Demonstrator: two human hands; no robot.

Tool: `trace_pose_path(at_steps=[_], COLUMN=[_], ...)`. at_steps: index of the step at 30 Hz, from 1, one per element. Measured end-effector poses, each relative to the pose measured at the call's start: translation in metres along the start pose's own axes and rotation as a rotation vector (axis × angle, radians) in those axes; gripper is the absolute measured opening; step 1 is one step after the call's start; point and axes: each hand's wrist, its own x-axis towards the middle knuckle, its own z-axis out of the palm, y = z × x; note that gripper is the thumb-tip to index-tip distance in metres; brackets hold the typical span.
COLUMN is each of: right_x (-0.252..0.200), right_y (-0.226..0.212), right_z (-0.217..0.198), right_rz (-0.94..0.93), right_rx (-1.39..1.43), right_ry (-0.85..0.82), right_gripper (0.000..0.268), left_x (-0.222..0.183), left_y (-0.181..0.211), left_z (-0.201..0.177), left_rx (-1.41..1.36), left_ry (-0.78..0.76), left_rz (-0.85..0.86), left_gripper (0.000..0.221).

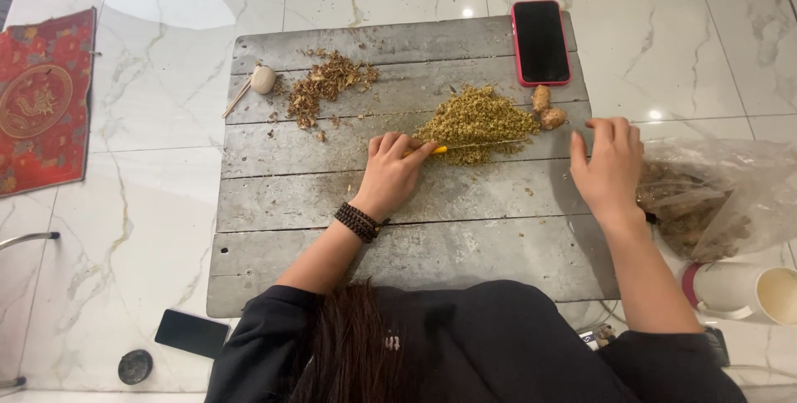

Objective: Scraping seeds or flowers from a dried plant stalk using a small knife on a wooden board

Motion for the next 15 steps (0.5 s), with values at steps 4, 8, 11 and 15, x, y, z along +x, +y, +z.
trace_pose_path(at_steps=[4, 8, 11, 15], right_x=[0.024, 0.033, 0.037, 0.035], right_y=[-0.016, -0.040, -0.044, -0.038], right_z=[0.047, 0.049, 0.045, 0.053], right_rz=[-0.193, -0.287, -0.289, -0.338], right_rx=[0.292, 0.341, 0.404, 0.381], right_ry=[-0.066, -0.094, -0.051, 0.017], right_gripper=[0.016, 0.016, 0.016, 0.017], left_x=[0.002, 0.004, 0.006, 0.016], left_y=[-0.001, -0.001, -0.002, 0.006], left_z=[0.001, -0.002, -0.004, -0.016], left_rx=[0.000, -0.011, -0.007, 0.025], left_ry=[-0.024, 0.008, 0.037, 0.084], left_rz=[0.016, 0.015, 0.037, 0.086], left_gripper=[0.029, 0.028, 0.026, 0.026])
